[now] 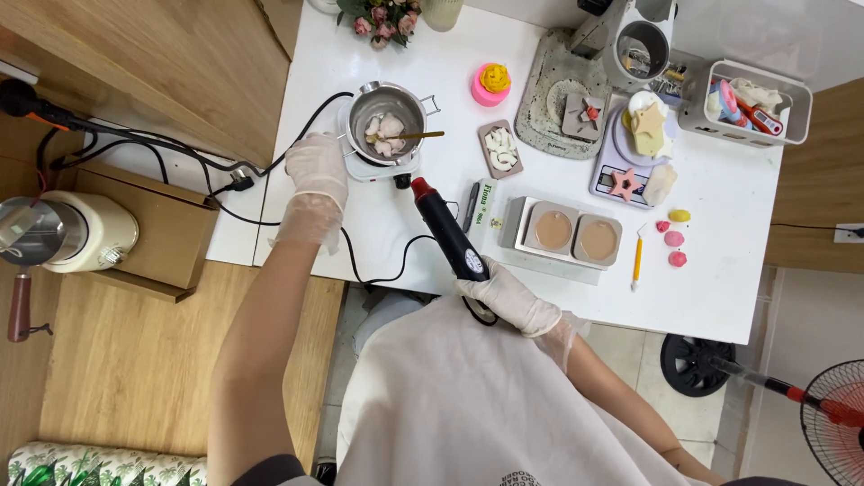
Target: The person is melting solid wax chunks in a small metal pot using a heat gun while weighing it on a digital scale at a candle-making station.
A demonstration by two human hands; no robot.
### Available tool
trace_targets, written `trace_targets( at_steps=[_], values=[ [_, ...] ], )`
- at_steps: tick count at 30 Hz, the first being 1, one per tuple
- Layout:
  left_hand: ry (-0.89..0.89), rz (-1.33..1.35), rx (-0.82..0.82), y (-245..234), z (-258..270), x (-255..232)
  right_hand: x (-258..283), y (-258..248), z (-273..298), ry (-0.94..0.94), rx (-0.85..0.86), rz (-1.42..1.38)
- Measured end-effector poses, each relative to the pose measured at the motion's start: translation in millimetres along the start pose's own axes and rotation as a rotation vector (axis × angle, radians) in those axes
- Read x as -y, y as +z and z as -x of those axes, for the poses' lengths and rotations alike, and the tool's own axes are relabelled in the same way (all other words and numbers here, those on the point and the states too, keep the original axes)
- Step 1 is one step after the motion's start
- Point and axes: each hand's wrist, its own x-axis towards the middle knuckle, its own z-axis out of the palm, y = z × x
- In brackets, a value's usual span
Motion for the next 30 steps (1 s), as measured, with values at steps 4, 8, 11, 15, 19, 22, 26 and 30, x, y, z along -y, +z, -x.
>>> trace_targets(
  at_steps=[4, 8, 11, 15, 19, 22, 26, 30],
  values=[
    [0.025, -0.038, -0.015, -4.2, -0.9, 5.7, -5.1, 2.5, -12.6, 0.008, 0.001, -0.012],
    [0.033, -0.032, -0.034, -4.1, -1.7, 10.7, -7.1, 5.9, -23.8, 0.008, -0.027, -0.008],
    [0.046, -0.043, -0.033, -2.1, -2.9, 11.2, -10.7, 5.1, -29.1, 0.007, -0.031, 0.018],
    [0.01, -0.093, -0.135, 8.8, -5.1, 15.0, -13.0, 6.5, -33.6, -0.003, -0.046, 0.084],
    [-0.042, -0.074, -0.065, -135.0, 58.9, 10.8, -16.3, 4.6, -39.8, -0.024, -0.066, 0.096],
    [0.042, -0.002, 0.204, -227.5, 117.9, 10.2, -17.1, 3.1, -38.1, -0.017, -0.075, 0.11],
    [0.258, 0.116, 0.276, -356.0, 202.8, 17.4, -23.7, 0.8, -41.9, -0.017, -0.068, 0.127],
    [0.303, 0.026, 0.343, -393.4, 235.0, 17.4, -17.9, 1.9, -40.4, -0.017, -0.055, 0.158]
  ],
)
